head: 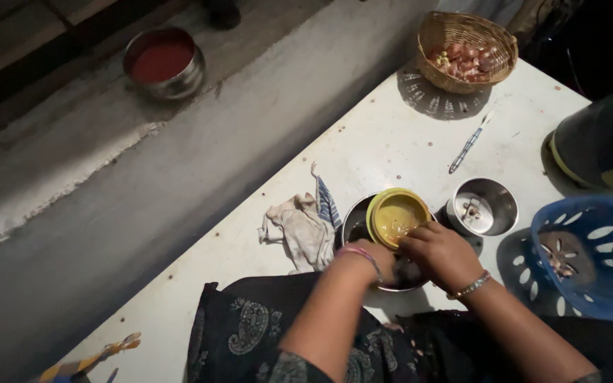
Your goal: The person sits on the floor peeling small shallots with a knife over a woven basket, dropping skins in the basket and peeled shallots into a metal bowl. They then transfer the peeled shallots into a small blender jar, pour water from a steel mug over them, and wipe a yellow lid with a cloth.
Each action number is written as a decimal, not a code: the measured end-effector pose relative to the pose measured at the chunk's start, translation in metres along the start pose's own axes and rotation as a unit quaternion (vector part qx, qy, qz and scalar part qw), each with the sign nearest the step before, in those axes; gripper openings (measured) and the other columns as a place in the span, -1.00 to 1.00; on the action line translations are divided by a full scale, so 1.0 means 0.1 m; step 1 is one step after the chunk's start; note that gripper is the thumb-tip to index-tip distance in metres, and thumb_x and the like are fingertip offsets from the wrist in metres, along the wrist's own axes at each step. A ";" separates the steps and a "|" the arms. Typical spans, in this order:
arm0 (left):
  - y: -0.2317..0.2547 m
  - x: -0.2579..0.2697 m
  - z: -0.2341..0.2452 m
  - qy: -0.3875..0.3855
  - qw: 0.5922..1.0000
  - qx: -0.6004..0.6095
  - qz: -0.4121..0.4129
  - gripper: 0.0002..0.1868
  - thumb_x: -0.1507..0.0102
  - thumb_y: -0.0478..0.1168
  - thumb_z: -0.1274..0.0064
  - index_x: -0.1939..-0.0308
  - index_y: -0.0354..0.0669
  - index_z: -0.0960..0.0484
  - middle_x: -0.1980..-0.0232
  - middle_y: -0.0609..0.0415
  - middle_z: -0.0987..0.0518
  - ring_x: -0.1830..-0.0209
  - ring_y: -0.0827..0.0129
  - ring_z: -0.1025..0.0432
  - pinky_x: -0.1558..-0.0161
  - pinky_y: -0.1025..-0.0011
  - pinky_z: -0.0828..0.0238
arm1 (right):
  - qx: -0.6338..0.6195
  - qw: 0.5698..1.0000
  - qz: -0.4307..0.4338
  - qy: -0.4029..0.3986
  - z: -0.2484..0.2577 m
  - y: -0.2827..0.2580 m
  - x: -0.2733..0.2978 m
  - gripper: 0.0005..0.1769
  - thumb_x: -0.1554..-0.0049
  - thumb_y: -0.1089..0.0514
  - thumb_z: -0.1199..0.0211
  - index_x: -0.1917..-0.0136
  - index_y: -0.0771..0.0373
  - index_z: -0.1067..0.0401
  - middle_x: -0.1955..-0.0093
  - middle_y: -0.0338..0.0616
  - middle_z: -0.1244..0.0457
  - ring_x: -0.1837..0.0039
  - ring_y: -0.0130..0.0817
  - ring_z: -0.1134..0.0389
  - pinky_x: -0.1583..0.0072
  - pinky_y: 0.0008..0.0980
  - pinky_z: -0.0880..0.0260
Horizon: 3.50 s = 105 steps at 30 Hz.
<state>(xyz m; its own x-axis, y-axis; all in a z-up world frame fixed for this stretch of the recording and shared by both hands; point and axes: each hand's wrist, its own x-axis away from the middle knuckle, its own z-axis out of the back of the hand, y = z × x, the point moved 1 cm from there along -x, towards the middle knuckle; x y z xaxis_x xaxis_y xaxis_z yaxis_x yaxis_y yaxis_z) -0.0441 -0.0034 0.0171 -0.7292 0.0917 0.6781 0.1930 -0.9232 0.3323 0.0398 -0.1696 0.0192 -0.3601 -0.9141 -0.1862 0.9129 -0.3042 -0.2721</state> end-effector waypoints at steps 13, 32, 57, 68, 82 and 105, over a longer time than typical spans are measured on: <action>-0.40 -0.29 0.09 0.275 0.874 0.381 0.122 -0.42 -0.30 0.06 -0.01 -0.29 -0.17 -0.38 -0.11 -0.40 -0.57 -0.14 -0.22 -0.48 -0.16 0.05 -0.40 | 0.001 0.992 -0.088 -0.093 -0.32 -0.41 -0.22 -0.01 0.11 0.00 -0.39 -0.56 0.04 -0.13 -0.65 -0.18 0.05 -0.61 -0.19 0.05 -0.43 0.35 0.22; -0.27 -0.36 0.00 0.477 0.852 0.195 0.092 -0.60 -0.27 -0.30 0.11 -0.19 0.11 -0.45 0.10 -0.20 -0.63 0.15 -0.18 -0.54 0.14 -0.07 -0.45 | 0.015 0.980 -0.199 -0.016 -0.38 -0.51 -0.17 -0.30 0.24 0.12 -0.44 -0.22 -0.09 -0.49 -0.35 -0.04 -0.24 -0.40 0.17 -0.13 -0.18 0.12 -0.05; -0.38 -0.14 0.17 0.258 0.934 0.145 0.202 -0.66 -0.32 -0.20 0.15 -0.12 -0.16 -0.56 -0.04 -0.18 -0.65 -0.08 0.01 -0.56 -0.04 0.10 -0.50 | -0.172 0.883 -0.433 -0.065 -0.33 0.51 -0.03 -0.54 -0.18 -0.14 -0.08 -0.28 -0.08 -0.55 -0.10 -0.04 -0.45 -0.12 -0.06 -0.48 -0.17 -0.20 -0.42; -0.31 -0.10 0.18 0.284 0.939 0.109 0.162 -0.69 -0.31 -0.23 0.16 -0.08 -0.16 -0.56 0.08 -0.19 -0.67 0.02 -0.04 -0.57 0.03 0.04 -0.50 | -0.250 0.859 -0.443 -0.066 -0.43 0.49 -0.23 -0.55 -0.15 -0.11 -0.10 -0.21 0.10 -0.51 -0.01 -0.06 -0.48 -0.06 -0.10 -0.52 -0.15 -0.21 -0.44; -0.46 -0.18 0.16 0.268 0.939 0.112 0.181 -0.71 -0.32 -0.23 0.15 -0.06 -0.10 -0.60 0.00 -0.14 -0.67 -0.03 0.00 -0.57 0.00 0.07 -0.52 | 0.106 0.947 -0.247 0.177 -0.10 0.21 -0.11 -0.48 -0.21 -0.05 -0.28 -0.43 -0.09 -0.39 0.26 -0.07 -0.38 0.28 -0.04 -0.40 0.21 -0.10 -0.36; -0.51 -0.22 0.29 0.271 0.941 0.133 0.153 -0.71 -0.27 -0.08 -0.01 -0.02 -0.04 -0.65 0.00 -0.13 -0.66 -0.05 0.00 -0.55 -0.04 0.09 -0.47 | 0.140 0.971 -0.191 0.028 -0.07 -0.01 -0.61 -0.76 -0.14 -0.14 -0.24 -0.07 -0.21 -0.56 0.37 -0.09 -0.36 0.33 -0.07 -0.40 0.28 -0.12 -0.38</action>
<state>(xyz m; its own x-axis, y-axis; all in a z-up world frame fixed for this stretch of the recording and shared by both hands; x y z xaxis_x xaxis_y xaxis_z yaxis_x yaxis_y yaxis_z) -0.0185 0.0528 0.0041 -0.8263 -0.4343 0.3588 0.5539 -0.7424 0.3770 0.0599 -0.1121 0.0243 -0.6861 -0.7061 -0.1751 0.7238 -0.6868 -0.0662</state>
